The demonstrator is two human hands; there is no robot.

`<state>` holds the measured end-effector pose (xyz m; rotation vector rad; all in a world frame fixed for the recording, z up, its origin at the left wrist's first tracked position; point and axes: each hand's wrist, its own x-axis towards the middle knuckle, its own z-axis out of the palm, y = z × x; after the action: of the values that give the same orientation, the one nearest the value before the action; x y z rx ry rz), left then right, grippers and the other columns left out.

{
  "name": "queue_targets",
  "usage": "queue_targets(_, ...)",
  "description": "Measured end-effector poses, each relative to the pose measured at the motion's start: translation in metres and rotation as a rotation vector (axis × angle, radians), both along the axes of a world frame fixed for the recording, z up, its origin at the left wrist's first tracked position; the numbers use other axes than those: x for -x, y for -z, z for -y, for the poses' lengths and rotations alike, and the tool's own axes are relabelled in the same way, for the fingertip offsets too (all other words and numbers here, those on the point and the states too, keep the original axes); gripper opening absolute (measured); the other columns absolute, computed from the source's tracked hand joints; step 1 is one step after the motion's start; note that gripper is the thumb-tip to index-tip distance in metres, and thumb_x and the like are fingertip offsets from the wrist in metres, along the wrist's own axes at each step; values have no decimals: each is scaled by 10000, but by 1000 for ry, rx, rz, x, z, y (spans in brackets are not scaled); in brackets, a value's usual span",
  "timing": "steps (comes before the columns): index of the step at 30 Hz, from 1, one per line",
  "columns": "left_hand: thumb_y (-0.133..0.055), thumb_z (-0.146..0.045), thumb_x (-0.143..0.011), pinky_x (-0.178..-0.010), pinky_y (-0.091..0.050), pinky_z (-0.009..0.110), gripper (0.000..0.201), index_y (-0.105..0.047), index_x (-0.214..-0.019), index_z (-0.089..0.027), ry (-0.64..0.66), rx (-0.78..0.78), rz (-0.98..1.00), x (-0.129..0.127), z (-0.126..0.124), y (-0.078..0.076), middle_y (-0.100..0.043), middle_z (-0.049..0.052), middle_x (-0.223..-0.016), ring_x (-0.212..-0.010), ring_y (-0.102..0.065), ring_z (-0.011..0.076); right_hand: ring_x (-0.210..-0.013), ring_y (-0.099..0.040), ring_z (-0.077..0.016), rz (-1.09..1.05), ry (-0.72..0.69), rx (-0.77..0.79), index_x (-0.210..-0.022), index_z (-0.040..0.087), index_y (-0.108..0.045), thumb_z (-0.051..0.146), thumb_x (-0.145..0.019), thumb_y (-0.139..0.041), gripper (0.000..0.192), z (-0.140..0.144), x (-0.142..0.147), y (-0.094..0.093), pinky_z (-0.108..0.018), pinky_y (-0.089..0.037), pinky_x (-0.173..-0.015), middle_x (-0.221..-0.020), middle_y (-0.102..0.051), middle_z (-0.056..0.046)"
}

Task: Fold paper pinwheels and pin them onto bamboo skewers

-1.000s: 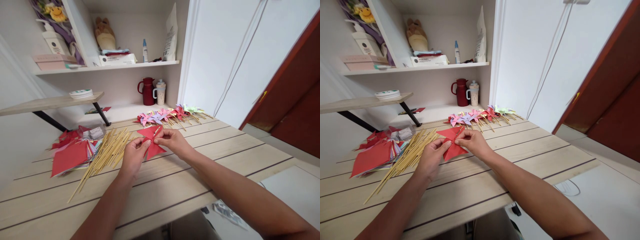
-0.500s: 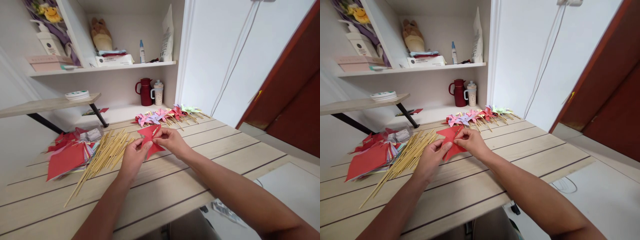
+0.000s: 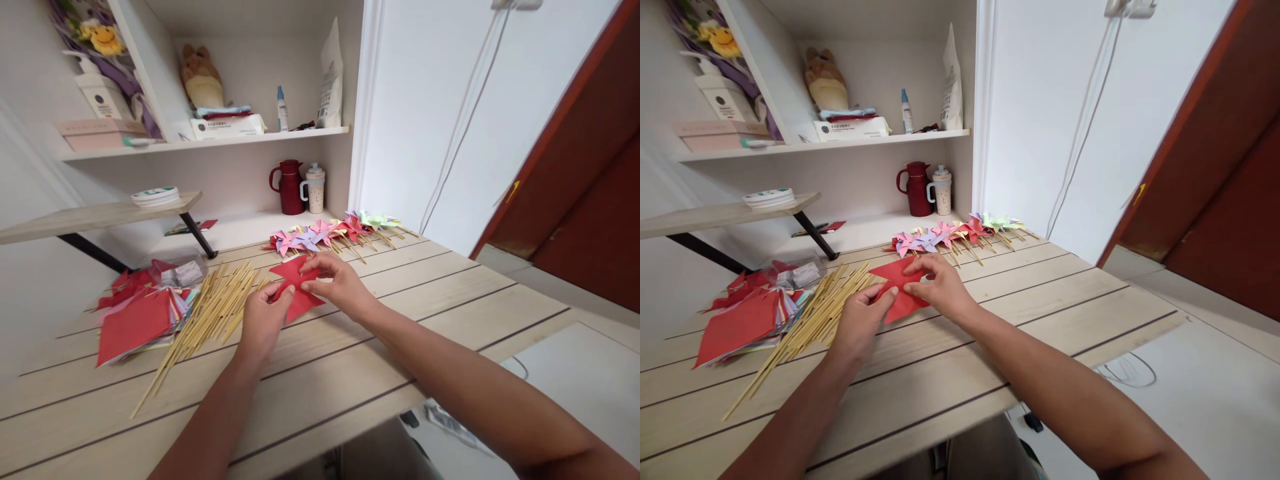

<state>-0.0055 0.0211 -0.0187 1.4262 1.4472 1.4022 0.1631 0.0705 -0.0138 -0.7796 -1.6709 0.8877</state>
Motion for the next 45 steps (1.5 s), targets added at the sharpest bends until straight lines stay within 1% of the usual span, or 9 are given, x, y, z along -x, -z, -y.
queue_targets(5, -682, -388, -774, -734, -460, 294, 220, -781, -831, -199, -81, -49, -73, 8, -6, 3, -712, 13, -791, -775, -608, 193, -1310, -521, -298, 65, 92, -145, -1382, 364, -546, 350, -722, -853, 728, -1, -10, -8, -530, -434, -1101, -1463, -449, -87)
queue_targets(10, -674, -342, -759, -801, -480, 330, 175, -789, -767, -210, -29, -179, -192, 5, -8, 4, -741, 38, -820, -812, -644, 215, -1458, -361, -337, 163, 13, -160, -1438, 335, -507, 365, -643, -918, 895, 0, -11, -9, -554, -326, -1210, -1513, -378, -111)
queue_targets(13, -699, -352, -757, -808, -489, 328, 176, -790, -792, -205, -3, -162, -131, 1, -5, 2, -746, 41, -846, -830, -650, 215, -1378, -473, -319, 68, -100, 5, -1513, 316, -408, 319, -630, -922, 1021, 3, -8, -8, -518, -431, -1143, -1470, -458, -124)
queue_targets(16, -713, -413, -787, -754, -494, 305, 225, -766, -797, -195, 52, -83, 16, 0, -1, 0, -733, 30, -825, -790, -634, 195, -1070, -680, -254, -136, -257, 339, -1577, 325, -262, 307, -651, -913, 1132, 5, -5, -8, -458, -575, -941, -1247, -645, -96)
queue_targets(18, -727, -429, -787, -725, -490, 288, 242, -737, -757, -189, 59, -57, 93, 0, 0, -2, -728, 24, -820, -762, -621, 179, -946, -712, -214, -222, -350, 477, -1492, 283, -428, 286, -639, -918, 984, 5, -4, -7, -410, -583, -902, -1104, -717, -65)
queue_targets(22, -740, -426, -782, -725, -488, 278, 238, -738, -752, -190, 60, -45, 97, 0, 2, -4, -727, 21, -828, -768, -616, 175, -941, -718, -193, -250, -417, 523, -1060, 196, -735, 279, -596, -933, 511, 6, 0, -6, -354, -555, -931, -1011, -774, -55)
queue_targets(30, -731, -399, -788, -735, -481, 274, 213, -770, -846, -198, 72, -42, 53, -3, 3, -6, -723, 22, -869, -804, -613, 183, -768, -708, -178, -320, -274, 544, -782, 182, -787, 343, -580, -924, 292, 4, 3, -2, -339, -555, -812, -817, -785, -37)
queue_targets(37, -699, -417, -818, -672, -437, 262, 228, -704, -756, -198, 48, -29, -4, -5, 4, -3, -625, -20, -714, -677, -533, 144, -661, -651, -155, -287, -213, 548, -698, 164, -770, 362, -519, -937, 315, 4, 3, -6, -304, -512, -686, -712, -754, -32)
queue_targets(45, -787, -414, -737, -876, -492, 337, 409, -727, -1077, -195, -21, -61, 25, 3, -3, 0, -712, 100, -1128, -993, -648, 223, -709, -682, -172, -306, -178, 538, -724, 173, -780, 326, -545, -917, 272, -1, -1, -6, -332, -535, -762, -759, -777, -43)
